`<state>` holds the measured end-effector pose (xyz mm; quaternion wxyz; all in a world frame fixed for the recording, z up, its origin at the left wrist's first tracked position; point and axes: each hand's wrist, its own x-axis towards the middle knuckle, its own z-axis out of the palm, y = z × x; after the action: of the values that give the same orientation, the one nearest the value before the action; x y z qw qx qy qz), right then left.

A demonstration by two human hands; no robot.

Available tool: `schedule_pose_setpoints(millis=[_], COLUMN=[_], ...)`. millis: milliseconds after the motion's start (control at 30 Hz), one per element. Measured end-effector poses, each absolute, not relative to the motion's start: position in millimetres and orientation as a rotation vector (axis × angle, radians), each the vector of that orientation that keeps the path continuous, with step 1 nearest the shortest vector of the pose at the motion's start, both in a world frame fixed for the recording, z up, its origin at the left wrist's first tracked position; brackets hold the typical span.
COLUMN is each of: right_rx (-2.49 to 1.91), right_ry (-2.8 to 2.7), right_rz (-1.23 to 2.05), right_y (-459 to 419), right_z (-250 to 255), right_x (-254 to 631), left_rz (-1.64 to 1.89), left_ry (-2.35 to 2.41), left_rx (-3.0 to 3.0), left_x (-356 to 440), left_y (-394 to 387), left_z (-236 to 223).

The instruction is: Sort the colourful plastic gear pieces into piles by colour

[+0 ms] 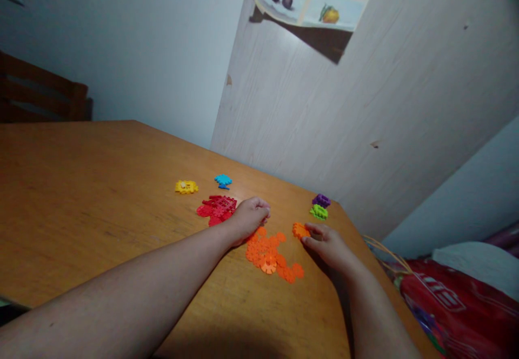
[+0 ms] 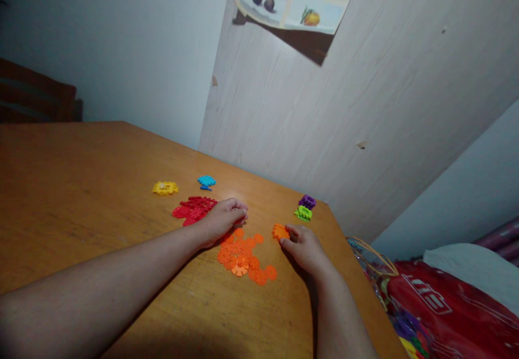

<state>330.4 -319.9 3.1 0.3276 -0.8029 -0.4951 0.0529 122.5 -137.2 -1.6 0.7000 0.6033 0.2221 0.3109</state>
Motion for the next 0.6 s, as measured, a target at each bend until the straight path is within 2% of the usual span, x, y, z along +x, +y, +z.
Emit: schedule_pose_setpoints(millis=[333, 600], right_rx=[-2.017, -2.027], right_ry=[-1.190, -1.202], right_rz=[0.264, 0.086], right_y=[-321.0, -320.8], right_z=[-6.0, 6.6], right_x=[339.2, 326.8], left_rz=[0.694, 0.721], left_ry=[0.503, 0.492], left_rx=[1.349, 1.308], left_x=[122.6, 121.8], left_y=[-137.1, -138.2], left_z=[-2.4, 1.1])
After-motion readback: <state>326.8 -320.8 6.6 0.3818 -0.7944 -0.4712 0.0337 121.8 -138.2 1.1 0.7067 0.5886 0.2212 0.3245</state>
